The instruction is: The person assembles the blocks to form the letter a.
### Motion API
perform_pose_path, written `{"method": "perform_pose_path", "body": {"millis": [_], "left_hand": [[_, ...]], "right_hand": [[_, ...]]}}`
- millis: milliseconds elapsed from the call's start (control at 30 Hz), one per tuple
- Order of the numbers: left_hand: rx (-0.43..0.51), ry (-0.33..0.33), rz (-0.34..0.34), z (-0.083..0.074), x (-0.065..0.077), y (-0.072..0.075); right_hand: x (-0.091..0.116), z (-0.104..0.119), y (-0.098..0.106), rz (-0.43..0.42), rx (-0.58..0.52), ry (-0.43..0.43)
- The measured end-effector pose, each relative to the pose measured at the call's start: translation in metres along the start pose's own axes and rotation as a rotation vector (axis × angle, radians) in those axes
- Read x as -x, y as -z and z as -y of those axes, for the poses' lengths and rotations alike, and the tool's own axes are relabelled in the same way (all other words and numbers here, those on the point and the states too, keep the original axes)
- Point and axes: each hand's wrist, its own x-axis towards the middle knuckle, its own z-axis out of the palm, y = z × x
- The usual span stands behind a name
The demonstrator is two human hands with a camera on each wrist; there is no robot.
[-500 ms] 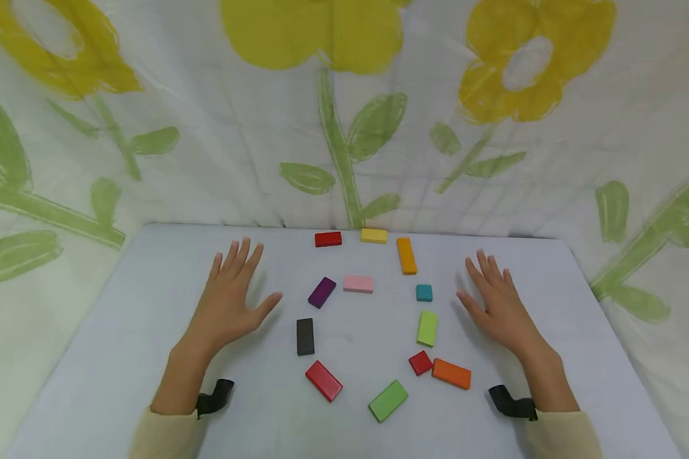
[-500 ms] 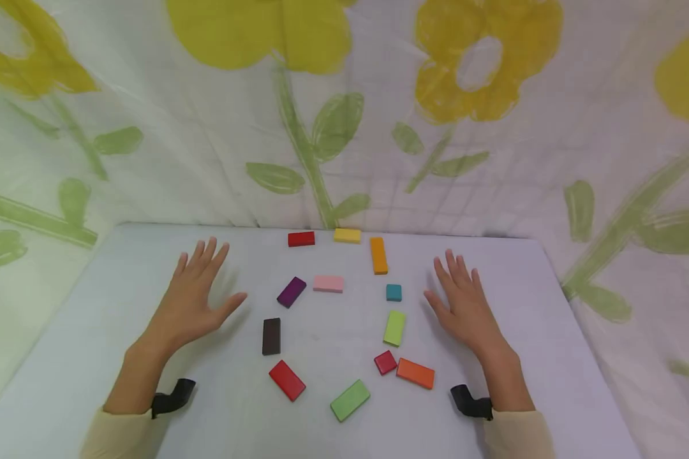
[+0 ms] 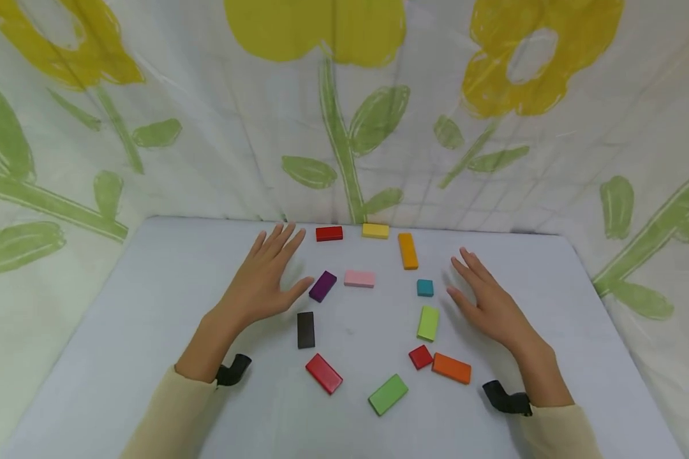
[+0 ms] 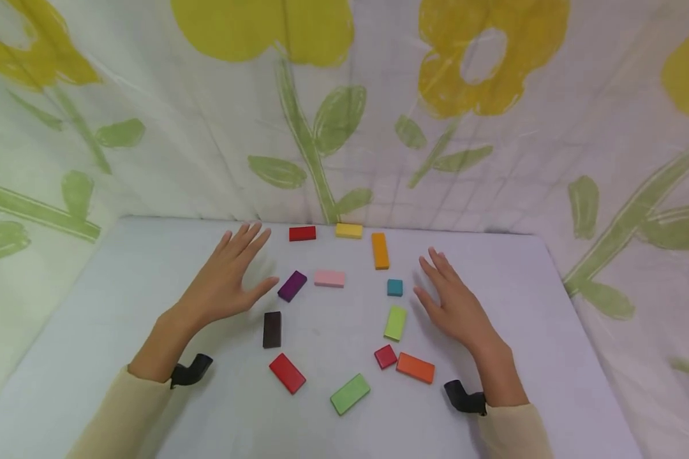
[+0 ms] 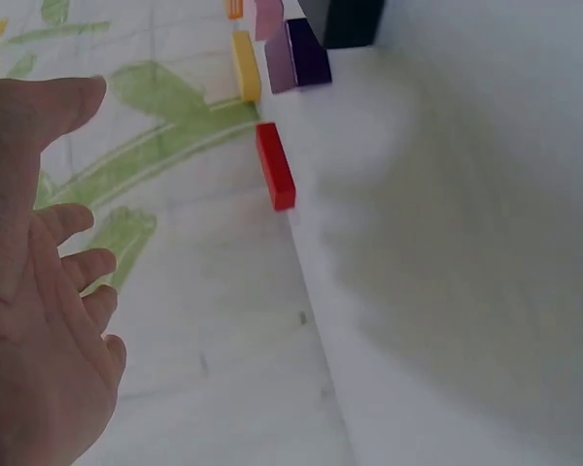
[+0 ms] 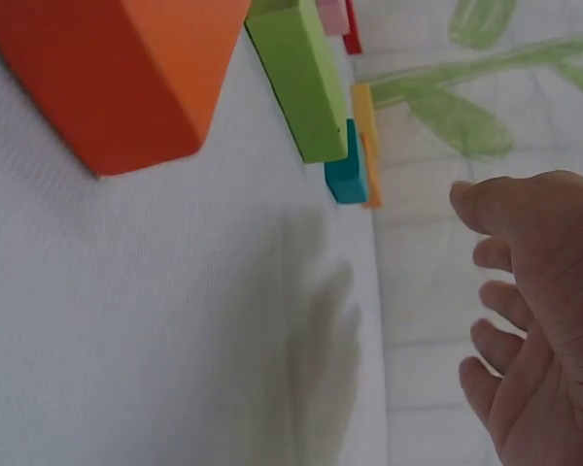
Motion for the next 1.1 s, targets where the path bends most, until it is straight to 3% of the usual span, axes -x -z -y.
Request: {"method": "perform_pose_path", "body": {"millis": [267, 467, 600, 767, 967, 1100], "left_hand": [[0.038, -0.044, -0.033, -0.018, -0.04, -0.011], [0.065, -0.085, -0.026, -0.032, -0.058, -0.018], [0.064, -0.106, 0.004, -0.045, -0.065, -0.021], [0.065, -0.147, 0.05, -0.063, -0.085, -0.028], [0.054, -0.173, 0.138, -0.077, -0.105, -0.037], [0.067, -0.179, 0.151, -0.081, -0.113, -0.043]], "right_hand": [[-0.009, 0.007, 0.001, -0.03, 0.007, 0.044], [-0.012, 0.009, 0.001, -0.034, -0.007, 0.054], [-0.014, 0.014, -0.007, -0.029, -0.019, 0.082], [-0.016, 0.016, -0.008, -0.054, -0.013, 0.114], [-0.021, 0.021, -0.006, -0.043, -0.024, 0.094], [-0.024, 0.025, -0.007, -0.032, -0.034, 0.063]]}}
